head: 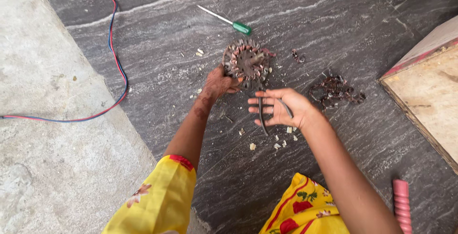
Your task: The person uses pliers to pull and remove copper wire from the slots of a motor rotor. They rotate the rotor as needed to access different sections and continue extracting wire throughout the clip.
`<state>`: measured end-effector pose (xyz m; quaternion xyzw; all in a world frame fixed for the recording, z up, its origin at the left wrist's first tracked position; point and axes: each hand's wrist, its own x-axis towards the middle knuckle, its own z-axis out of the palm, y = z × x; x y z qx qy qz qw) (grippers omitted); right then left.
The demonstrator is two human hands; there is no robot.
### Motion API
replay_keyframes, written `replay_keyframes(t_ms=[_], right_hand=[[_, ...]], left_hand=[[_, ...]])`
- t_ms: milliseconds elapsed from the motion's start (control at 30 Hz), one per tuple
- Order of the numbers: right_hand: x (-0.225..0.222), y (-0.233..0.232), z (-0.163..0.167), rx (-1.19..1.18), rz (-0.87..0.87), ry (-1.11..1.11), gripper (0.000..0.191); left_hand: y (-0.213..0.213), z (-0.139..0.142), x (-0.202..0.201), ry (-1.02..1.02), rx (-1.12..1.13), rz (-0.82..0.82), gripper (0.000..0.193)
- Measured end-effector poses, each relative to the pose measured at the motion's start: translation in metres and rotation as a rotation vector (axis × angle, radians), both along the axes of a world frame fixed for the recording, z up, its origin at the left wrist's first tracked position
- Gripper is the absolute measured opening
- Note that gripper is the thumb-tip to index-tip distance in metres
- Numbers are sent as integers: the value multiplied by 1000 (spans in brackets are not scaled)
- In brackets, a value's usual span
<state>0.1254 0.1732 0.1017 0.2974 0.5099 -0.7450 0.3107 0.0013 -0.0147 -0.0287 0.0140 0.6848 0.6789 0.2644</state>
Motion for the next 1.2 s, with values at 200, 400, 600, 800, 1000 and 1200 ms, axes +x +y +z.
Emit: replay_keyframes(t_ms=[200,400,600,800,1000,1200], right_hand=[[-10,9,-9,-83,-43,-67,22],[-24,12,-4,18,60,-112,24],[-20,-3,2,272,155,-64,28],[-11,7,-9,156,162,99,30],[10,2,-52,-281,-88,192,36],[22,-8,-70,-431,-234,188,38]], left_hand=[[-9,-4,-1,-144,211,-54,66],[-12,-2,-2,-152,243,-85,75],[-15,-2,-5,-130,237,-155,75],[-23,-4,-9,-190,312,-160,70],[-31,-8,-8,-184,294,-191,68],[-34,-1,-6,-172,313,-208,65]])
